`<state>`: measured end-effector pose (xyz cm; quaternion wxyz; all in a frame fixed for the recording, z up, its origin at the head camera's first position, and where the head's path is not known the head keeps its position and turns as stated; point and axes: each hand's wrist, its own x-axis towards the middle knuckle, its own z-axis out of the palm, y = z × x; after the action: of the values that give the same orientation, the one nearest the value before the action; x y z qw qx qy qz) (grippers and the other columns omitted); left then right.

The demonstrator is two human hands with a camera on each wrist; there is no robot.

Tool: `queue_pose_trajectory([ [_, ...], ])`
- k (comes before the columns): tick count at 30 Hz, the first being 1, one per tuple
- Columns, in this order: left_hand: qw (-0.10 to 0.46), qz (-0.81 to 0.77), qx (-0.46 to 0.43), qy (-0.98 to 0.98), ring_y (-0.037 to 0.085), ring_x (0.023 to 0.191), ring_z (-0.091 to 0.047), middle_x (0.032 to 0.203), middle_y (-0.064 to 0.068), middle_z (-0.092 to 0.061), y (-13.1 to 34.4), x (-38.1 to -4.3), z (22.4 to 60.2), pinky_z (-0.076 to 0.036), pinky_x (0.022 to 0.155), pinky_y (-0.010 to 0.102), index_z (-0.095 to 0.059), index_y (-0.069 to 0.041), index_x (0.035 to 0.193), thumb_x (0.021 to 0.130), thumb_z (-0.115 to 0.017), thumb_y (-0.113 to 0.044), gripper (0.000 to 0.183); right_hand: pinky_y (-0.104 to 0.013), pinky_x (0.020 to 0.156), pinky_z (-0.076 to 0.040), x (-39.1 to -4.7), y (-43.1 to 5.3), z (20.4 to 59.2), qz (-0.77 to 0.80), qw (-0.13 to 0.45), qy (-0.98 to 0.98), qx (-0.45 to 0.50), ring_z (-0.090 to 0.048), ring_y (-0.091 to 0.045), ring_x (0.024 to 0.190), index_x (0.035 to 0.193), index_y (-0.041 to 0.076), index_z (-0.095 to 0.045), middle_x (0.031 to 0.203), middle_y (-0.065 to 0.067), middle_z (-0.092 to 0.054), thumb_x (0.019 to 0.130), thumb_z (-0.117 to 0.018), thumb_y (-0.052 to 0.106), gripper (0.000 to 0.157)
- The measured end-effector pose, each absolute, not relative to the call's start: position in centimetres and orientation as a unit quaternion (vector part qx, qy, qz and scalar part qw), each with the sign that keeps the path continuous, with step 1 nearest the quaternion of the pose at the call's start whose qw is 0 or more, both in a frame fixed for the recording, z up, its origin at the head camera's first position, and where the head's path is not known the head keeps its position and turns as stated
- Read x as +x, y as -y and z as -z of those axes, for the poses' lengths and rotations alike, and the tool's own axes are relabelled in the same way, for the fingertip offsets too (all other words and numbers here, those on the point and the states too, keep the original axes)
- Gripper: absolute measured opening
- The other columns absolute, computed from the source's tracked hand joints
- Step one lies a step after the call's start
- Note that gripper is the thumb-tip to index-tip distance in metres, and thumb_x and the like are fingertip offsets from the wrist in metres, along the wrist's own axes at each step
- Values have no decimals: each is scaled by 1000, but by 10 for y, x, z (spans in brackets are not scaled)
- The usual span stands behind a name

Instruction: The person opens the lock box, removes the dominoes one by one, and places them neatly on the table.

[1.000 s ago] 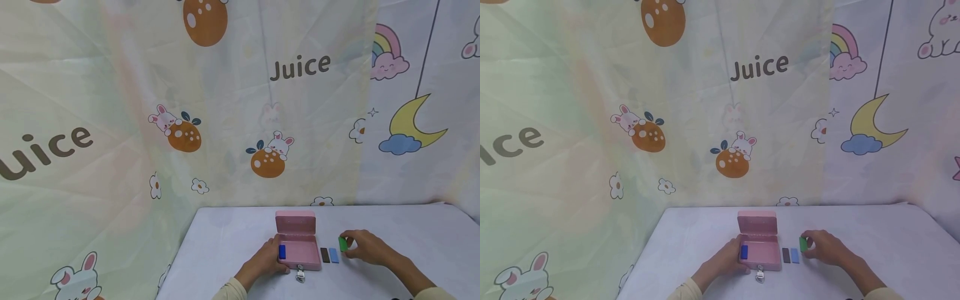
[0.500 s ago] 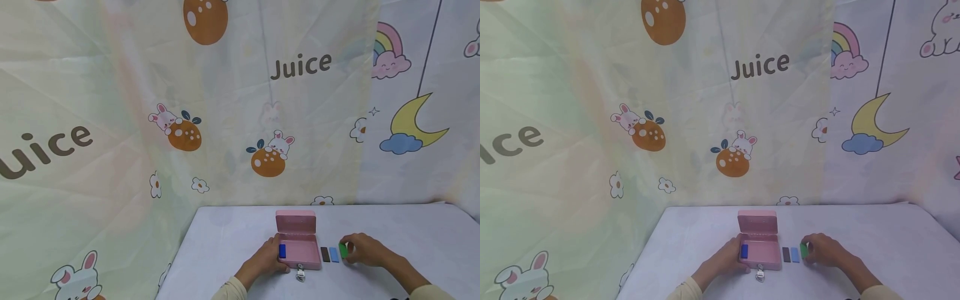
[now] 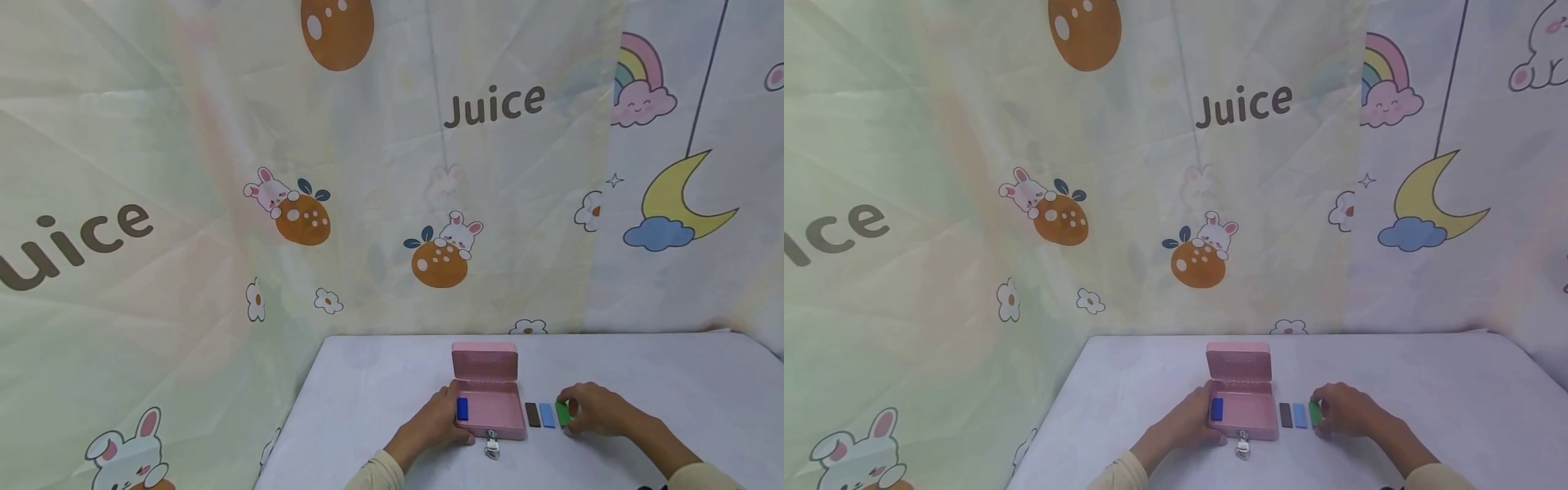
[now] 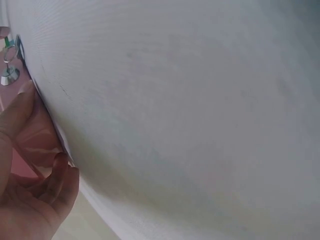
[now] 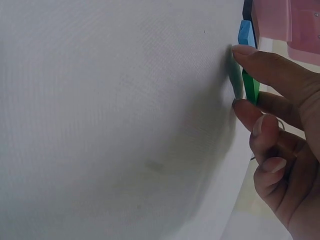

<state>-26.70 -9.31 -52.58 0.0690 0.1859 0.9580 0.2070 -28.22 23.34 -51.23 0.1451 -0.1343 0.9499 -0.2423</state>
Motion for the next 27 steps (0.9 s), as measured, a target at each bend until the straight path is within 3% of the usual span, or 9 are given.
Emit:
queue_pose_trajectory([
  [18,67,-204,185,-959,13,114,-56,130,3,-57,92,-268,528,-49,106,38,-28,-23,154,71,-91,-37,105,-36,71,-50,-281,-238,508,237,138,-952,-137,-53,-18,81,114,7,-69,84,2,-62,72,-90,24,50],
  [27,63,-206,188,-958,14,111,-57,127,4,-58,93,-268,528,-50,105,38,-28,-24,153,70,-92,-36,106,-40,76,-54,-278,-224,491,233,124,-953,-149,-55,-17,83,114,8,-70,87,3,-65,73,-89,24,48],
])
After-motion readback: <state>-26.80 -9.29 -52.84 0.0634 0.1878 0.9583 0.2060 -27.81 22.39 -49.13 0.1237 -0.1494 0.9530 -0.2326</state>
